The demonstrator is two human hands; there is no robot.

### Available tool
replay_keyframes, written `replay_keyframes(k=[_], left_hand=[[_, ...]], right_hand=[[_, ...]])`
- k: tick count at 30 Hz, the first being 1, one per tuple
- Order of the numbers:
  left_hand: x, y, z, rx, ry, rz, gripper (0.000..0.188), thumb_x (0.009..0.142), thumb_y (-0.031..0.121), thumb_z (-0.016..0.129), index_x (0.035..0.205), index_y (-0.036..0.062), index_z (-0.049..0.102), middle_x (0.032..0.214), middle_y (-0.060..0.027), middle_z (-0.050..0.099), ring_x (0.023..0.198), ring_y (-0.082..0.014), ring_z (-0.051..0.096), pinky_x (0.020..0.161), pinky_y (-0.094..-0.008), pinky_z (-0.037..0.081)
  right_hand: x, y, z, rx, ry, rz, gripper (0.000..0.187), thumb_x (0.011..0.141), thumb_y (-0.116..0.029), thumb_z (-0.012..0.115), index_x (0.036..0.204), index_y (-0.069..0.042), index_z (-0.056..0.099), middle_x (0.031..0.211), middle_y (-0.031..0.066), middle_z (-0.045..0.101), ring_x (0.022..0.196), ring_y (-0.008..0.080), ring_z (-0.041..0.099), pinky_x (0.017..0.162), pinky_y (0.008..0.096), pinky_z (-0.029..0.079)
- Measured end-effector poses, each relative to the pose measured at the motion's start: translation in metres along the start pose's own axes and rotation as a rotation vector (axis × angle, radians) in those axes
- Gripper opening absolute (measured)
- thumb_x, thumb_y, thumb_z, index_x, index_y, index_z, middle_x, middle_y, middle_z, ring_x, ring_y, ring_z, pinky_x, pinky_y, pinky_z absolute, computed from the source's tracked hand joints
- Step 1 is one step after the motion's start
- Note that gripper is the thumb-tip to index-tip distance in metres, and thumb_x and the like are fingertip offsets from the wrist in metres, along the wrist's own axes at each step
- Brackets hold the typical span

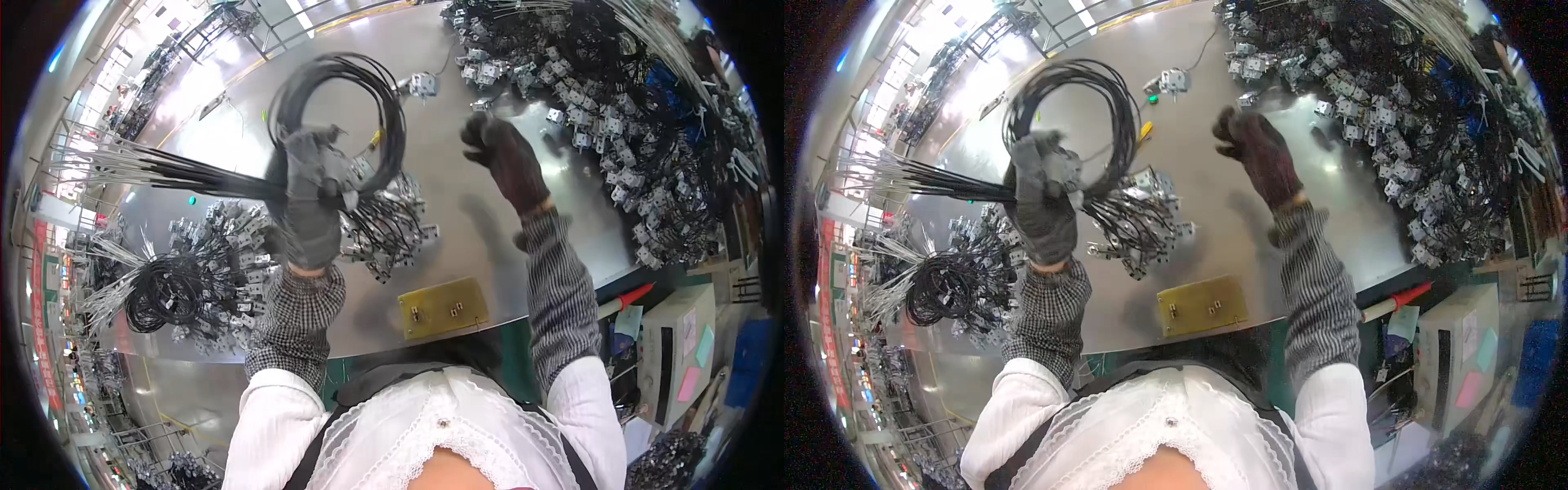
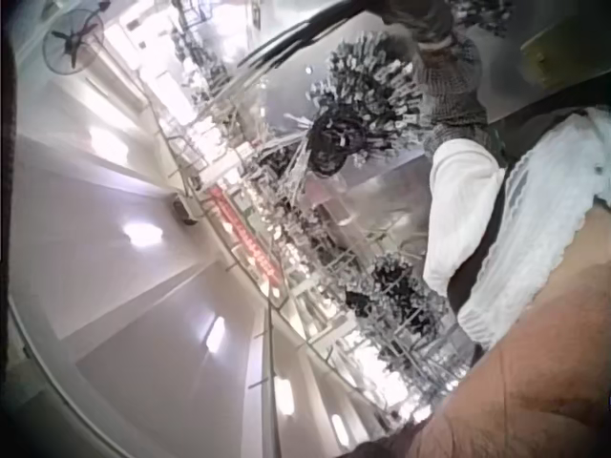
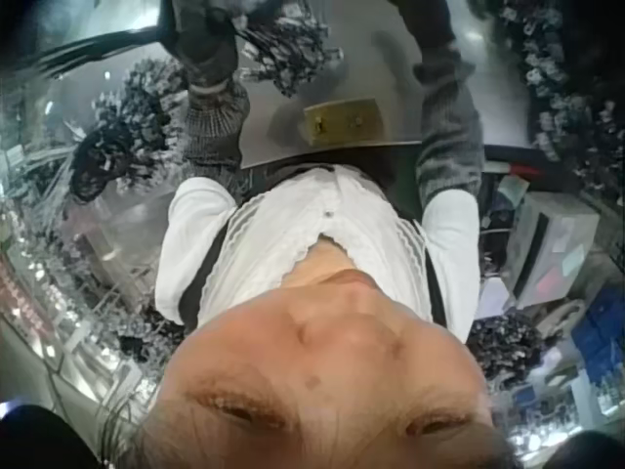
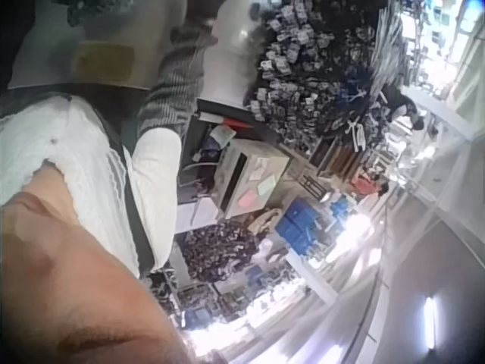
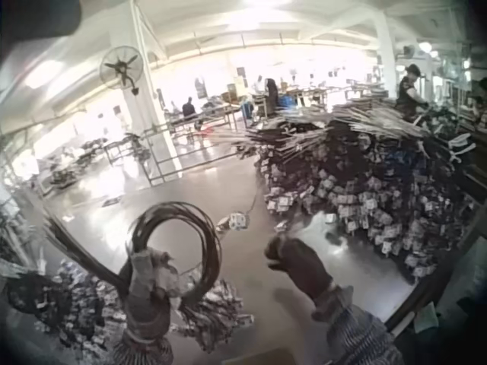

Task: The recorder is assembling electrical components by connecting wires to terminal blocks at a manual assembly station.

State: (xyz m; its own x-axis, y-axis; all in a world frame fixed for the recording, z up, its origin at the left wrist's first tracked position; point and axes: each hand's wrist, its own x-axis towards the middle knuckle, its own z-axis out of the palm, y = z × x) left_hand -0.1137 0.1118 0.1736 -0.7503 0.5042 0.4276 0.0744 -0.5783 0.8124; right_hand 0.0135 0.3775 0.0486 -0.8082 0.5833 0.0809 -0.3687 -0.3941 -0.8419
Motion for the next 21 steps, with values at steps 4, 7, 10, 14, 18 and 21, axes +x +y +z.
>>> replay_keyframes(k=[4,7,10,14,18,21], left_hand=[[-0.01,-0.013,0.014,0.067,-0.052,-0.015,0.04,0.111,0.037,0.057,0.128,0.0008,0.061,0.085,-0.0049,0.059,0.066,-0.0115,0.053,0.054,-0.0262,0.049],[-0.002,-0.032,0.007,0.002,0.016,0.0,0.036,0.112,0.036,0.057,0.127,0.0039,0.065,0.101,-0.0156,0.068,0.062,-0.0124,0.056,0.054,-0.0254,0.05],[0.02,-0.035,0.009,0.062,-0.06,0.099,0.044,0.11,0.039,0.06,0.125,-0.002,0.065,0.081,-0.0055,0.064,0.057,-0.0108,0.055,0.052,-0.0258,0.049],[0.036,-0.048,0.025,0.028,0.134,0.124,0.033,0.104,0.024,0.07,0.122,-0.0034,0.066,0.089,-0.0035,0.067,0.063,-0.0088,0.06,0.052,-0.0269,0.051],[0.019,-0.03,-0.023,0.471,0.185,0.094,0.055,0.11,0.035,0.057,0.144,-0.0076,0.051,0.102,-0.014,0.068,0.087,-0.0249,0.069,0.074,-0.0417,0.061],[-0.006,0.0,-0.043,0.131,0.081,0.051,0.058,0.095,0.011,0.079,0.144,-0.0023,0.05,0.112,-0.0066,0.067,0.087,-0.0118,0.068,0.077,-0.0247,0.06]], right_hand=[[0.092,0.008,0.019,0.25,-0.142,-0.007,0.028,0.109,-0.031,0.061,0.124,-0.008,0.068,0.114,0.0031,0.067,0.103,0.0174,0.067,0.095,0.0378,0.054],[0.123,0.024,0.031,0.224,-0.064,0.1,0.021,0.107,-0.022,0.062,0.123,-0.011,0.069,0.107,0.0029,0.067,0.097,0.0155,0.065,0.085,0.0359,0.055],[0.128,0.034,0.025,-0.74,-0.189,-0.165,0.019,0.104,-0.019,0.063,0.12,-0.01,0.07,0.092,0.0048,0.068,0.086,0.0165,0.066,0.075,0.0355,0.056],[0.127,0.046,-0.053,-1.8,-0.351,-0.482,0.029,0.105,-0.031,0.056,0.101,-0.007,0.071,0.096,0.0174,0.071,0.089,0.0368,0.07,0.08,0.046,0.057],[0.071,0.032,-0.08,-1.811,0.266,-0.461,0.032,0.102,-0.035,0.061,0.107,-0.006,0.073,0.103,0.0225,0.071,0.101,0.042,0.069,0.089,0.0525,0.054],[0.027,0.022,-0.08,-1.791,0.203,-0.472,0.038,0.102,-0.036,0.063,0.119,-0.003,0.072,0.11,0.0239,0.073,0.104,0.0418,0.069,0.092,0.0503,0.055]])
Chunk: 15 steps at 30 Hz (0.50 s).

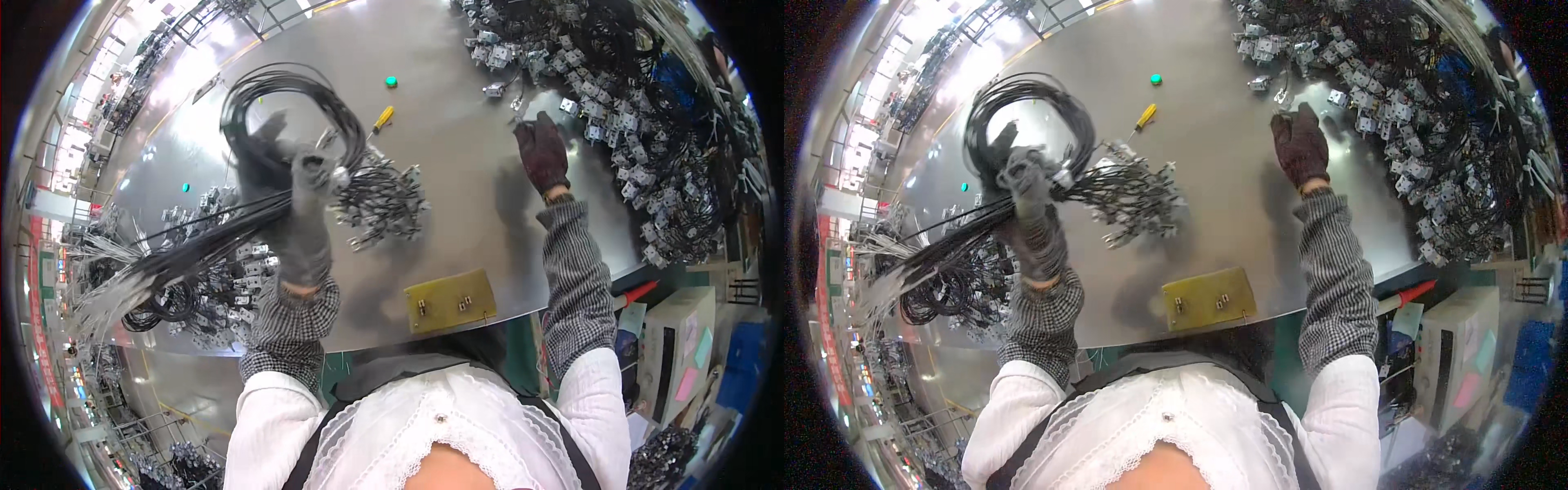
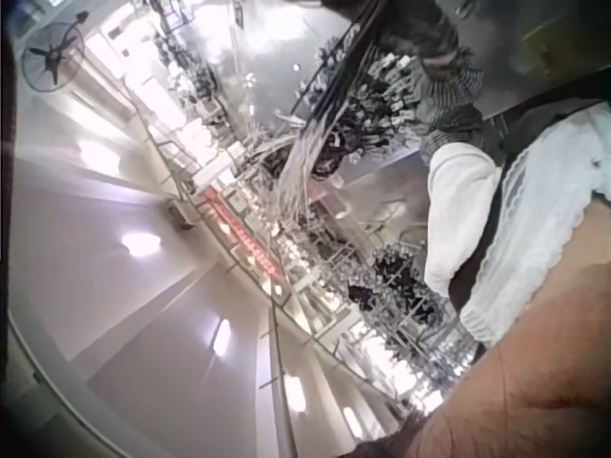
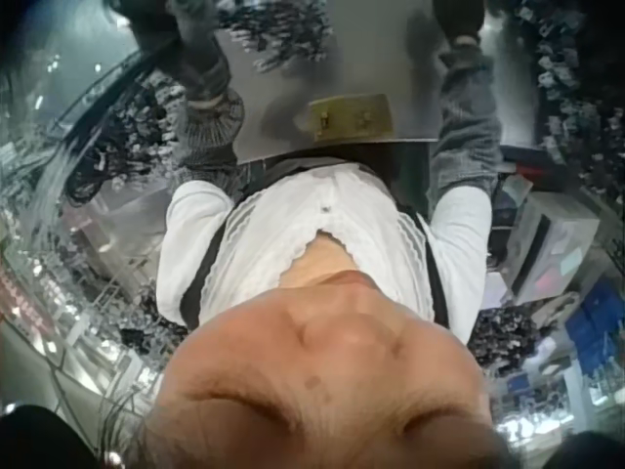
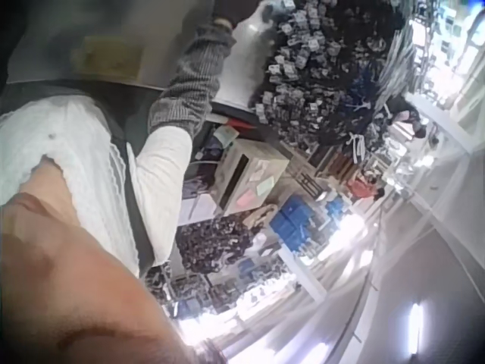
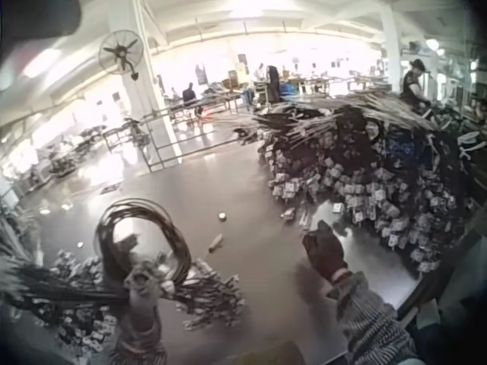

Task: The recorder is assembling electrical components by connecting wires to terminal blocks at a manual assembly station.

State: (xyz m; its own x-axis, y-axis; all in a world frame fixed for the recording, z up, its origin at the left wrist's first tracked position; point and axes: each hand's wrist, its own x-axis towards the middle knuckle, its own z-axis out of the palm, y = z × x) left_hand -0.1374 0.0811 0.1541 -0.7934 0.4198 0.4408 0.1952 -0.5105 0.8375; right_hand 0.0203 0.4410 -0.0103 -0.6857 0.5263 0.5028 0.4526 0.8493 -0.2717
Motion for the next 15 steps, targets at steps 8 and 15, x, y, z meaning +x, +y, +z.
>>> replay_keyframes(k=[8,15], left_hand=[[-0.022,0.043,0.029,0.393,-0.185,-0.039,0.058,0.092,0.003,0.078,0.142,-0.0004,0.049,0.1,-0.0062,0.065,0.079,-0.013,0.064,0.067,-0.0291,0.059],[-0.01,-0.129,-0.049,1.371,-0.639,-0.285,0.15,0.062,0.066,0.095,0.161,-0.0107,0.014,0.156,-0.0348,0.041,0.146,-0.0464,0.043,0.119,-0.0481,0.041]], right_hand=[[-0.099,-0.018,0.006,0.769,-0.101,0.288,0.032,0.103,-0.028,0.064,0.119,-0.001,0.068,0.122,0.0225,0.072,0.115,0.0371,0.069,0.102,0.0459,0.054],[-0.144,-0.118,-0.016,0.889,-0.287,0.362,0.037,0.106,-0.033,0.058,0.123,-0.002,0.07,0.113,0.0202,0.075,0.108,0.0381,0.071,0.097,0.0443,0.055]])
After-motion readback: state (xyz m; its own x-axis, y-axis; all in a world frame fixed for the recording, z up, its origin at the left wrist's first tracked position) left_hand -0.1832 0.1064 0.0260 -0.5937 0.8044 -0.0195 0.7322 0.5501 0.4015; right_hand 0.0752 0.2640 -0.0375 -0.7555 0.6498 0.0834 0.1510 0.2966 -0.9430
